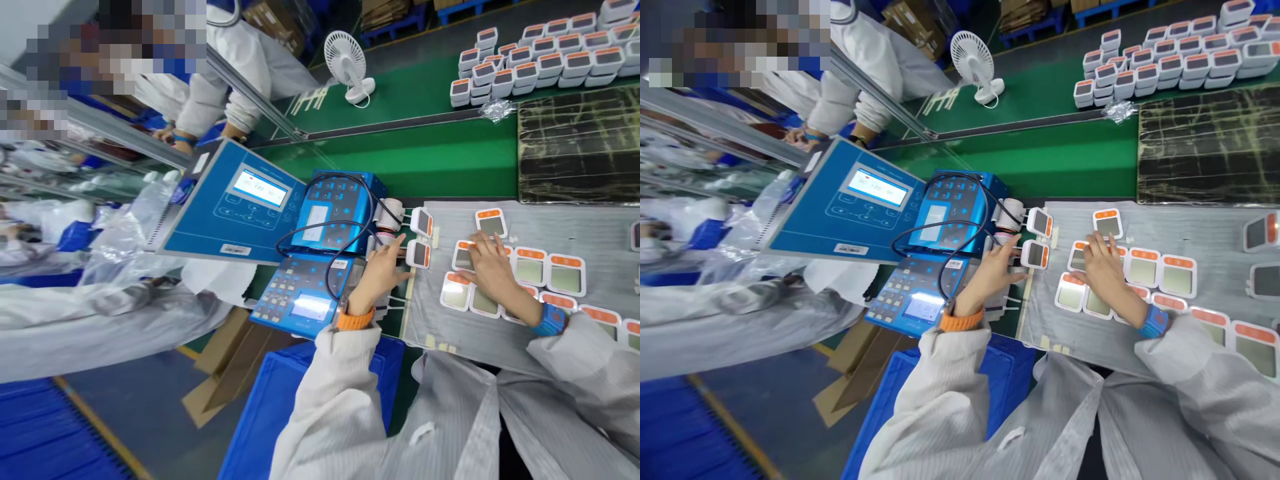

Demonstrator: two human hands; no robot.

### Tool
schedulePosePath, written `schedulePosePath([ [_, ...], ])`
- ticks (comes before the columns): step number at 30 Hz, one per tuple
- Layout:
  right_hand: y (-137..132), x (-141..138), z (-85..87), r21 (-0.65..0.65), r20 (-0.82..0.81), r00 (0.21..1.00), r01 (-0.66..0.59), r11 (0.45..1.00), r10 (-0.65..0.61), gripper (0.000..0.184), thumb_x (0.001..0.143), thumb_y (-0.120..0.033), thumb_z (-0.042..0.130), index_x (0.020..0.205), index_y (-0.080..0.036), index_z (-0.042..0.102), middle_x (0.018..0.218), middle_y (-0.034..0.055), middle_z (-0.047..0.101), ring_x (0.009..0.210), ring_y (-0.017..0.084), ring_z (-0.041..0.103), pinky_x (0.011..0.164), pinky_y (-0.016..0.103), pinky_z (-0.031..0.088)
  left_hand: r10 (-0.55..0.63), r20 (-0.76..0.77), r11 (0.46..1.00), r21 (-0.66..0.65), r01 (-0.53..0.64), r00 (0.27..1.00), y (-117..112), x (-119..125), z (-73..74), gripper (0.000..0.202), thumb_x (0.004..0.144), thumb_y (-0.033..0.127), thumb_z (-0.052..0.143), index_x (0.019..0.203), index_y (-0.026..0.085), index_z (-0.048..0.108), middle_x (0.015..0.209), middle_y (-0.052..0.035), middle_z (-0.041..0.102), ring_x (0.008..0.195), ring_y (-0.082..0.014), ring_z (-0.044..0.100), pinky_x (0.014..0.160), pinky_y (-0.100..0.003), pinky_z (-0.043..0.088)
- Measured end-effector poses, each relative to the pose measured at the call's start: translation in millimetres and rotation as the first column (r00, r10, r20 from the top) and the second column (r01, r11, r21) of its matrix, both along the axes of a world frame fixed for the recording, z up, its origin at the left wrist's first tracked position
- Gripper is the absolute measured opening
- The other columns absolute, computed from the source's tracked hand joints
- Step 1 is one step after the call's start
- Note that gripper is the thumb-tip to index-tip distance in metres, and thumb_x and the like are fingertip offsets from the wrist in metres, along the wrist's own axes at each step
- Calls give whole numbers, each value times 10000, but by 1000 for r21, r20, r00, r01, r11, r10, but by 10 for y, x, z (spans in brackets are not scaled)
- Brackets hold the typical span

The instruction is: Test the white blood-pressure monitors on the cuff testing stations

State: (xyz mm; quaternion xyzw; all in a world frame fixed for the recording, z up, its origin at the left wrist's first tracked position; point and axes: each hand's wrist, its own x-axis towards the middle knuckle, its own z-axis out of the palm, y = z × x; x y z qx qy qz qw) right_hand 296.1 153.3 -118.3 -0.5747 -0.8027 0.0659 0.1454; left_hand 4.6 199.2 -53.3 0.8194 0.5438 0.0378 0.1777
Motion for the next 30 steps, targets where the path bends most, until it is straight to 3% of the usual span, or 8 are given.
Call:
schedulePosePath([
  [5, 97, -74, 107, -63, -112, 993, -37, 997, 29, 594, 908, -508, 672, 1274, -42, 636, 1272, 270, 664, 1426, 409, 451, 1234, 638, 227, -108, -110, 993, -53, 103, 988, -468, -290, 139, 176, 881, 134, 678, 1031, 225, 688, 1090, -66, 745, 1077, -285, 646, 873, -416, 452],
  [9, -109, -481, 318, -278, -506, 859, -79, 957, -76, 677, 841, -502, 745, 1396, -154, 576, 1367, 200, 641, 1317, 378, 570, 1137, 574, 425, -132, -70, 988, -90, 126, 989, -691, -370, 24, 113, 920, 135, 645, 926, 234, 700, 1018, -20, 766, 1031, -232, 663, 949, -431, 376],
  [11, -240, -739, 358, -530, -669, 696, -202, 824, -260, 617, 849, -563, 715, 1348, -216, 609, 1187, 128, 726, 1124, 323, 681, 995, 511, 547, -99, -45, 994, -50, 97, 994, -718, -355, -39, 80, 947, 187, 643, 922, 232, 704, 999, -17, 773, 996, -221, 668, 961, -437, 351],
  [13, -335, -963, 349, -727, -674, 501, -320, 607, -544, 518, 887, -609, 641, 1233, -223, 660, 1050, 93, 743, 963, 272, 711, 835, 446, 614, -70, -26, 997, -14, 69, 997, -720, -334, -71, 84, 963, 219, 633, 945, 237, 712, 977, -16, 777, 964, -213, 670, 955, -434, 343],
  [16, -394, -1184, 305, -792, -554, 229, -441, 423, -800, 445, 945, -587, 547, 1129, -204, 682, 1119, 108, 720, 968, 249, 689, 712, 386, 638, 0, 22, 1000, 25, -1, 1000, -725, -311, -69, 92, 967, 240, 626, 961, 242, 718, 943, -11, 777, 925, -204, 672, 960, -432, 338],
  [19, -396, -1289, 278, -778, -520, 128, -479, 407, -844, 370, 968, -504, 549, 1129, -198, 682, 1153, 106, 711, 994, 236, 677, 723, 353, 631, 77, 87, 996, 42, -81, 993, -747, -289, -59, 95, 963, 256, 634, 938, 247, 725, 952, -8, 785, 909, -198, 682, 927, -422, 342],
  [25, -418, -1359, 169, -762, -474, 53, -524, 380, -879, 434, 1017, -527, 493, 1136, -151, 676, 996, 108, 732, 876, 209, 693, 782, 331, 595, 110, 143, 990, 76, -121, 984, -794, -244, -120, 121, 971, 290, 645, 913, 248, 743, 958, -3, 794, 897, -192, 689, 874, -404, 342],
  [30, -469, -1337, 91, -748, -481, 7, -524, 406, -877, 431, 991, -536, 551, 1146, -158, 688, 1094, 116, 730, 923, 211, 687, 812, 332, 599, 78, 147, 980, 171, -103, 986, -811, -245, -144, 147, 982, 295, 639, 897, 253, 752, 933, -5, 793, 875, -192, 675, 871, -420, 330],
])
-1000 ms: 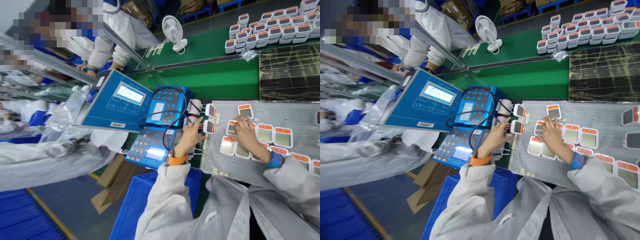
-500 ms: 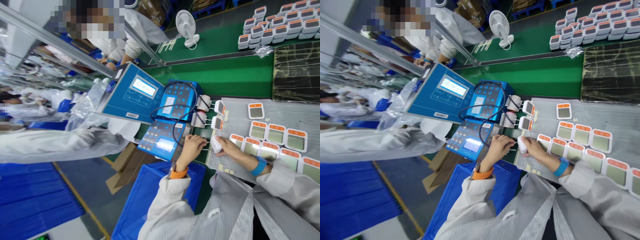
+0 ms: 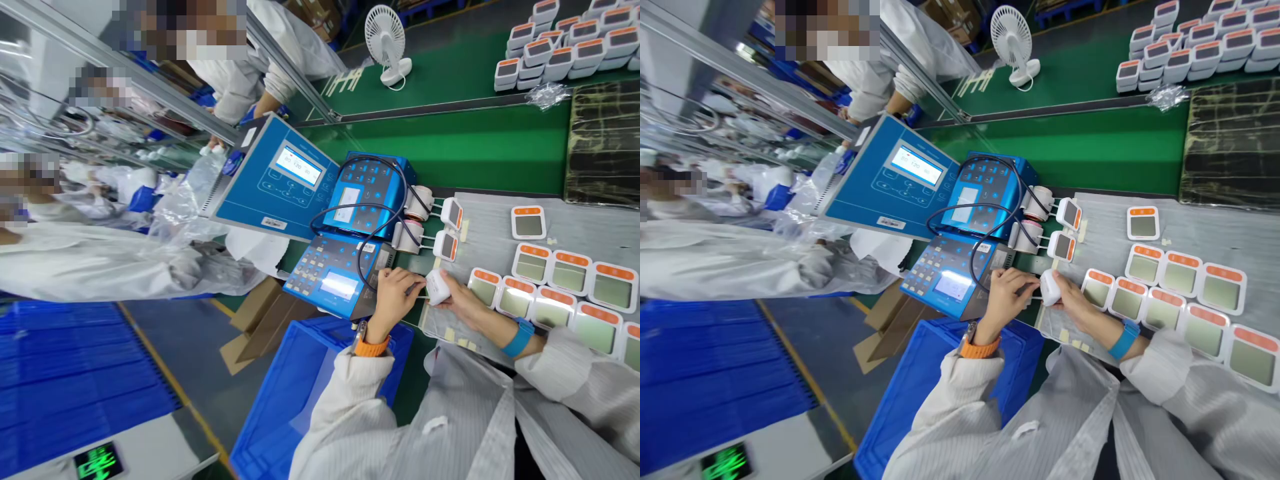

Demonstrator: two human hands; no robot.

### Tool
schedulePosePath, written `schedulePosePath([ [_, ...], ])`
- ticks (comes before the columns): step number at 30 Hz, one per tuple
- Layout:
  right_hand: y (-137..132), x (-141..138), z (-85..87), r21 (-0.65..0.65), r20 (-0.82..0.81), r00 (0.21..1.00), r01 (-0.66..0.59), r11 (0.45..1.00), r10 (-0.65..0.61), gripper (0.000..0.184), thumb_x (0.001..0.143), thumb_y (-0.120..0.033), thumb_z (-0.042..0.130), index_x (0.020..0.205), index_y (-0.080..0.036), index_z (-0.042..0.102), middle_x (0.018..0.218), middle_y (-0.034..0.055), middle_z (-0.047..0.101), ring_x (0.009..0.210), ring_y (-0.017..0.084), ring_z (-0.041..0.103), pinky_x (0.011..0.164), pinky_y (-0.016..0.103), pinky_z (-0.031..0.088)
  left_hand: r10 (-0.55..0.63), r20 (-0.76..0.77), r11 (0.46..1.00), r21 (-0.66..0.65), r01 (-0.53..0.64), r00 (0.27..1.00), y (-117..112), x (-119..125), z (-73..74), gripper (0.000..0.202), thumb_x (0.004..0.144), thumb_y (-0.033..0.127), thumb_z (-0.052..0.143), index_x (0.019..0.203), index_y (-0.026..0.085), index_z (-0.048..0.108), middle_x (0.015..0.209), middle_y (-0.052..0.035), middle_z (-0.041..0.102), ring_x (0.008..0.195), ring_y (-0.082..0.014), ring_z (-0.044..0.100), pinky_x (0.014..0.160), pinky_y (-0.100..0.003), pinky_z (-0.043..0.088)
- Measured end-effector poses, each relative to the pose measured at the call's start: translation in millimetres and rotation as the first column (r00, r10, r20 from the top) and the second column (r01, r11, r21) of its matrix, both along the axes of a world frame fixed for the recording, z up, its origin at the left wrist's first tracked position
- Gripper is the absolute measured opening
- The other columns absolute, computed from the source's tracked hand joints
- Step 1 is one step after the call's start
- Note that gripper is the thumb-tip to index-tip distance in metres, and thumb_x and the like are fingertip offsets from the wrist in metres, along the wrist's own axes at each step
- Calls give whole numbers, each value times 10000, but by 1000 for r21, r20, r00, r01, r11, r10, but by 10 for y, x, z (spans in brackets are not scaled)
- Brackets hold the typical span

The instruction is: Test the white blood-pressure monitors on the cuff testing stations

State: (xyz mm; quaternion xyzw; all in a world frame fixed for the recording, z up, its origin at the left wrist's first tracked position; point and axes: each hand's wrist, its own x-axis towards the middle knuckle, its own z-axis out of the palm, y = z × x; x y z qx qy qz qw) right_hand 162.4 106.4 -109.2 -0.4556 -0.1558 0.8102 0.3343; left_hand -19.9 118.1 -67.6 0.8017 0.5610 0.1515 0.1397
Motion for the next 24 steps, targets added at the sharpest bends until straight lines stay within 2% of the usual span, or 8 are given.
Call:
schedulePosePath([
  [4, -7, 10, 40, 31, 36, 999, -3, 1000, 2, 407, 987, -517, 549, 1141, -172, 699, 1158, 122, 710, 974, 216, 676, 770, 313, 595, -13, 5, 998, 56, 12, 1000, -5, -15, -2, 155, 986, 291, 633, 898, 256, 756, 917, -7, 793, 868, -193, 668, 841, -416, 330],
  [10, 36, -32, 109, 52, 177, 981, -87, 995, 77, 378, 965, -529, 534, 1103, -215, 691, 1061, 79, 704, 922, 200, 663, 719, 299, 581, -3, 76, 995, 96, -5, 997, -31, -32, -38, 168, 993, 289, 625, 891, 264, 756, 916, 5, 794, 869, -182, 671, 876, -422, 336],
  [18, 33, -72, 96, 111, 259, 961, -129, 985, 97, 462, 925, -614, 525, 1133, -222, 655, 1070, 80, 691, 976, 231, 653, 709, 319, 577, 7, 25, 995, 95, -9, 1000, -35, 9, -69, 232, 1011, 273, 568, 875, 259, 755, 917, -8, 789, 901, -197, 668, 907, -437, 343],
  [24, 63, -46, 200, 89, 259, 961, -126, 988, 99, 415, 949, -573, 509, 1055, -197, 649, 1023, 86, 687, 927, 226, 637, 695, 320, 569, 97, -27, 988, 120, -93, 995, -246, 52, -42, 212, 1025, 284, 538, 1011, 267, 749, 989, -42, 777, 963, -227, 646, 819, -410, 357],
])
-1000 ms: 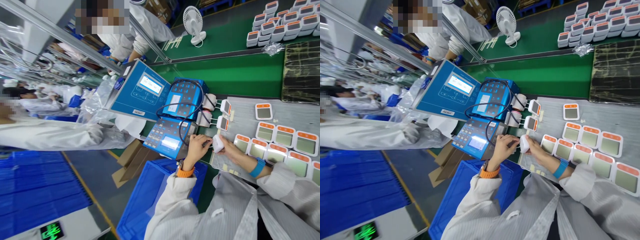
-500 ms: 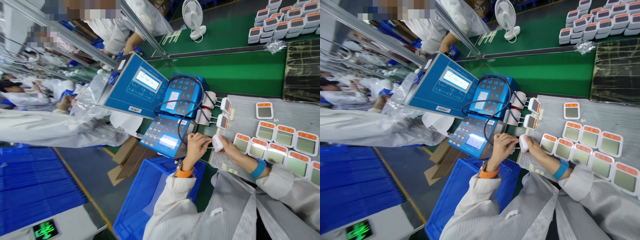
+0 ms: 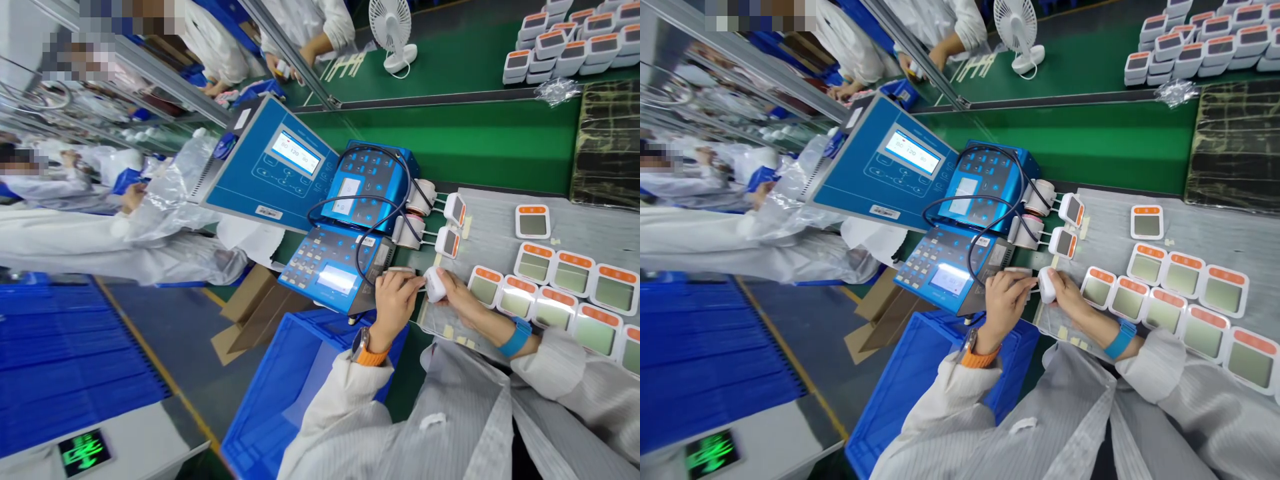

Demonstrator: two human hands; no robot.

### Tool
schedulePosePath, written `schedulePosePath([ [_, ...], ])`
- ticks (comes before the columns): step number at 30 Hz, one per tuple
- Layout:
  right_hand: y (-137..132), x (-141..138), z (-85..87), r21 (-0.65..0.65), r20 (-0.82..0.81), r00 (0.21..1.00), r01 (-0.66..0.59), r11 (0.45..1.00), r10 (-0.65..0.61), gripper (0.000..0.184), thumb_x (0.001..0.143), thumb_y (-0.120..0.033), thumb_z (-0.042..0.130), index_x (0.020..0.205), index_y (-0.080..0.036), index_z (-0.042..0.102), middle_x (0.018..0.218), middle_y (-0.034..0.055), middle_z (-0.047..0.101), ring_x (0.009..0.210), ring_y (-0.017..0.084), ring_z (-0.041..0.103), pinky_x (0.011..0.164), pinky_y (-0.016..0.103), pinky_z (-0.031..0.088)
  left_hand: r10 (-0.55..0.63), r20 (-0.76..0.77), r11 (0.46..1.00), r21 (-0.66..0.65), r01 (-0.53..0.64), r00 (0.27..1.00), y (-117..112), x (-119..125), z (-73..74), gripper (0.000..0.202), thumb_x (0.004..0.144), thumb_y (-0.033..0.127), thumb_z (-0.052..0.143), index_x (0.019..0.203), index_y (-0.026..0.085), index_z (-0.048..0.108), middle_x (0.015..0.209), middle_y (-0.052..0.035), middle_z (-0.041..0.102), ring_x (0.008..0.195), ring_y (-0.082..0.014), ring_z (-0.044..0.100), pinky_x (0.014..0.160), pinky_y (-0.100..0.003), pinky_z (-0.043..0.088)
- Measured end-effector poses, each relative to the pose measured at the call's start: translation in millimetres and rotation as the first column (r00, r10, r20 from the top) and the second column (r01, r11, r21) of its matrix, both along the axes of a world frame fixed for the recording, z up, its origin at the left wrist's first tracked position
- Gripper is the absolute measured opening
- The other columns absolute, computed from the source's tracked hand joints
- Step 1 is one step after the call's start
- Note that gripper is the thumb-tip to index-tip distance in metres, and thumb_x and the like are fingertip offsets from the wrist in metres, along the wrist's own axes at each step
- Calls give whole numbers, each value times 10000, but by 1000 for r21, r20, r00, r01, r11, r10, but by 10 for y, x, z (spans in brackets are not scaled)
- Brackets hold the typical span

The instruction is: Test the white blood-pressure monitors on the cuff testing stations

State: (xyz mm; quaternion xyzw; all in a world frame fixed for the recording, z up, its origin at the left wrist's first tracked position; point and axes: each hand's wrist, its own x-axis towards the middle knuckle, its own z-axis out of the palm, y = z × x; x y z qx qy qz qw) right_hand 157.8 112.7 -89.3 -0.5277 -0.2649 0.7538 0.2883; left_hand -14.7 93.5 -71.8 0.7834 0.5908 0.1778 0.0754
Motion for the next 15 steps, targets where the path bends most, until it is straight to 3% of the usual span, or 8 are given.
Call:
schedulePosePath([
  [4, 3, 34, 81, -6, -28, 1000, 12, 1000, -12, 377, 966, -537, 518, 1061, -197, 649, 1083, 93, 699, 973, 230, 641, 744, 320, 577, -22, 32, 995, -94, 25, 999, -121, -8, -18, 164, 1014, 318, 576, 1029, 246, 722, 985, -28, 787, 950, -223, 646, 810, -400, 355],
  [8, 3, 34, 112, -14, -36, 999, 5, 1000, -6, 355, 986, -492, 490, 1084, -184, 637, 1115, 103, 684, 978, 220, 636, 767, 310, 577, -10, 61, 996, -86, 16, 998, -105, -28, -74, 188, 1016, 305, 590, 940, 268, 758, 934, -5, 802, 923, -215, 647, 865, -418, 341],
  [15, -15, 3, 39, 6, -35, 999, 22, 1000, -21, 437, 901, -602, 570, 1049, -201, 663, 1107, 92, 707, 972, 220, 656, 751, 306, 577, 7, 73, 996, -89, -1, 997, -62, -42, -74, 168, 981, 338, 648, 908, 294, 793, 902, -1, 810, 889, -219, 652, 862, -433, 353],
])
